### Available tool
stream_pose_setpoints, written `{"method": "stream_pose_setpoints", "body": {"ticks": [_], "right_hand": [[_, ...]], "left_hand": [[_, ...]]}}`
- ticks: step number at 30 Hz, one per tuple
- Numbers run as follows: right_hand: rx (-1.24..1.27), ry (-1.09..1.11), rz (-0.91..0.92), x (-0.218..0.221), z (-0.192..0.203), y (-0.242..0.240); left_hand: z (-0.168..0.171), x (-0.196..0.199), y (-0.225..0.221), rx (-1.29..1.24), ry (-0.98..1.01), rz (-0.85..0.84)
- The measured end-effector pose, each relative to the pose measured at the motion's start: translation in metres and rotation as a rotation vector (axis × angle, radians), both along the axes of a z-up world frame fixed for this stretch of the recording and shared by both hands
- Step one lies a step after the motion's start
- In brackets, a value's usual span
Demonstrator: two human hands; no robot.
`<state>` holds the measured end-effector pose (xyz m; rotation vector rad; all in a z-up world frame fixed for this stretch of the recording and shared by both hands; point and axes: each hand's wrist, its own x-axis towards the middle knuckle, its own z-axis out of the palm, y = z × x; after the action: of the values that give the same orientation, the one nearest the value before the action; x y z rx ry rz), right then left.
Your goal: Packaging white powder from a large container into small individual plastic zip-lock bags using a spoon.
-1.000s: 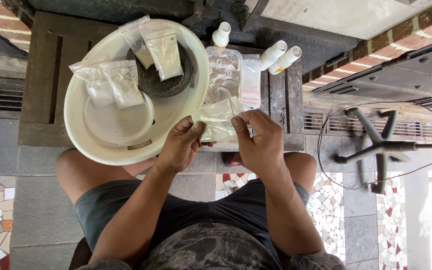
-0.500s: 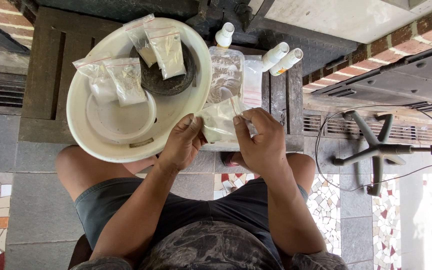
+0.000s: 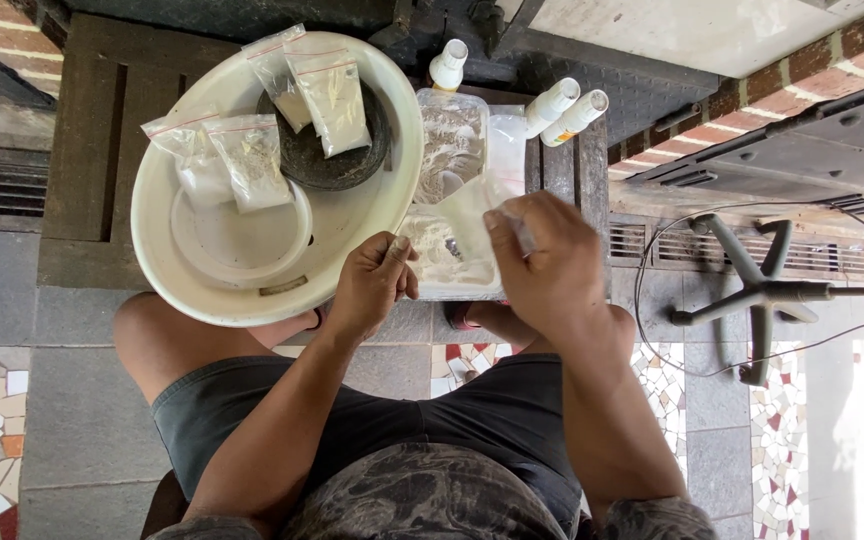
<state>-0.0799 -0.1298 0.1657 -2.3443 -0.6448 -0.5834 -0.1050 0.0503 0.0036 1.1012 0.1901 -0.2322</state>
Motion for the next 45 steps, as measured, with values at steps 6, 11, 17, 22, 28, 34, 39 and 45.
{"method": "stream_pose_setpoints", "body": {"ticks": [6,11,17,22,28,34,39,45], "right_hand": [[-0.186,-0.186,-0.112,0.003,0.047,-0.032],[-0.159,-0.190,-0.187,-0.001,0.025,-0.026],[-0.242,-0.094,-0.134,-0.011,-0.042,0.026],[-0.230,-0.018,-0.115,-0.037,-0.063,0.050],[-0.231,0.006,-0.049,-0.041,-0.051,0.048],[-0.334,0.068,0.154,-0.037,-0.018,0.034],[-0.413,0.018,0.138,-0.034,-0.026,0.025],[-0.370,0.014,0.252,-0.034,-0.016,0.035]], "left_hand": [[0.031,0.000,0.004,0.221,-0.124,-0.049],[0.032,-0.003,-0.002,0.334,-0.289,-0.050],[0.036,-0.009,-0.015,0.783,-0.654,0.073],[0.004,-0.013,-0.020,0.896,-0.823,0.177],[-0.004,-0.016,-0.015,0.793,-0.684,0.146],[0.029,-0.012,-0.008,0.518,-0.637,0.167],[0.020,-0.012,-0.011,0.402,-0.567,0.176],[0.028,-0.009,-0.001,0.586,-0.697,0.181]]}}
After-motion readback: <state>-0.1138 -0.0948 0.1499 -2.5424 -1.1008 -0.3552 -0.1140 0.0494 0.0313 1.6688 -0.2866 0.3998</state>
